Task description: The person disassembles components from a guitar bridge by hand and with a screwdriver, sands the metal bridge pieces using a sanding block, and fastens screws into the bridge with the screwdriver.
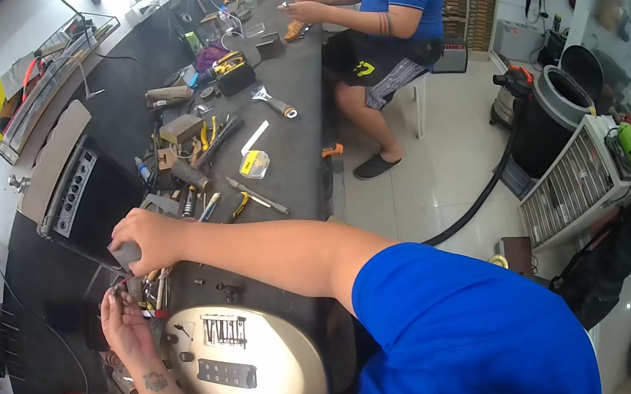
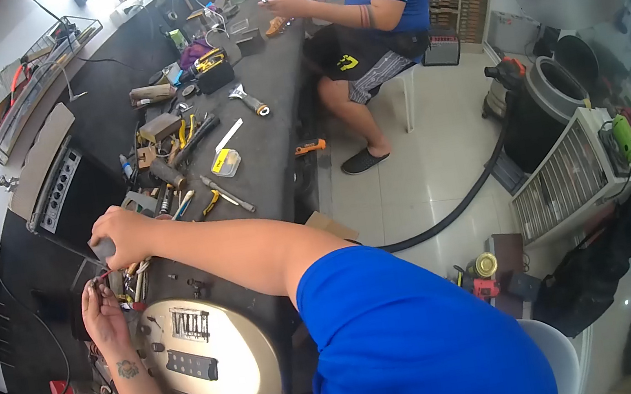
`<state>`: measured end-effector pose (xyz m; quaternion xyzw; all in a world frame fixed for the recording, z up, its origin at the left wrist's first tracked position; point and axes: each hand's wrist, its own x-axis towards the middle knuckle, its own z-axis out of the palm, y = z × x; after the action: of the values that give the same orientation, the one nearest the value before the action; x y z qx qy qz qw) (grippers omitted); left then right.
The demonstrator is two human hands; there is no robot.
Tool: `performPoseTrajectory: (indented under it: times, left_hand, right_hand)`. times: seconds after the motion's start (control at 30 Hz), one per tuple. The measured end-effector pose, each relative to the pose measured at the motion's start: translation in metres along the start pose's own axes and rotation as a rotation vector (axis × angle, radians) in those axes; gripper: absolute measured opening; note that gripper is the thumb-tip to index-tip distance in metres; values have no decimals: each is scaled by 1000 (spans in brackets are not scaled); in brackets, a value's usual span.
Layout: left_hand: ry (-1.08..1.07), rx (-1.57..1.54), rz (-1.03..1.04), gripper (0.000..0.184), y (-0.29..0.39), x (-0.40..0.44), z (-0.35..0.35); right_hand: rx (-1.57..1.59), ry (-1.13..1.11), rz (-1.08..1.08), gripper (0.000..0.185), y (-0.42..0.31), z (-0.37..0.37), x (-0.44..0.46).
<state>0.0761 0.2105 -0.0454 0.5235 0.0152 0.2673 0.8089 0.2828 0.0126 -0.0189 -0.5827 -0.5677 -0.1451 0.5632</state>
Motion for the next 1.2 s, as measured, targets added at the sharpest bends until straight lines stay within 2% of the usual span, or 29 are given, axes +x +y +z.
performPoseTrajectory:
  times: [0.1,0.13,0.23,0.3,0.33,0.37,0.4,0.43,0.53,0.57,0.63,0.73,0.83,0.87,1.0,1.1,1.2]
  left_hand:
    - [27,15,28,21,3,2,11]
    - [17,18,27,21,0,2,10]
    - [5,47,5,24,-3,-2,10]
    - [65,90,-4,26,9,-9,33]
    - [18,83,1,26,13,-16,41]
    - [-21,77,14,26,13,-15,53]
    - [43,85,22,26,7,-14,45]
    - [38,23,-13,25,2,-13,37]
    - [84,-5,-35,21,-1,-18,49]
    - [87,-25,-33,21,2,-20,55]
    - [75,-95,-39,20,5,-20,58]
    - [47,-169,-30,19,5,-21,56]
    - [51,-191,-46,19,4,-21,56]
    - [56,-192,-56,19,3,-21,56]
    - [51,-178,-54,19,1,-20,56]
    - [24,-184,-47,17,3,-20,57]
    - [108,-189,-39,16,5,-22,63]
  right_hand:
    - [288,-2,-114,50,-43,2,3]
    - [286,-114,-143,56,-48,3,-1]
    - [61,-52,31,56,-14,-2,0]
    - [-106,-127,235,51,0,-25,1]
    - [-133,-97,334,47,14,-18,6]
    - [-73,36,254,44,23,-13,7]
    - [29,-16,304,42,-2,-27,10]
    - [31,-83,451,40,-19,-31,12]
    - [-264,-205,166,42,4,-14,5]
    - [-311,-273,143,40,3,-16,4]
    - [-211,-380,256,40,-6,-22,4]
    - [-215,-571,222,51,-22,-27,10]
    - [-198,-663,160,56,-48,-27,7]
    - [-155,-741,234,78,-41,-22,7]
    - [-168,-799,321,107,-44,-10,-5]
    - [-319,-813,415,103,-53,4,-9]
    - [-372,-840,380,98,-60,7,-7]
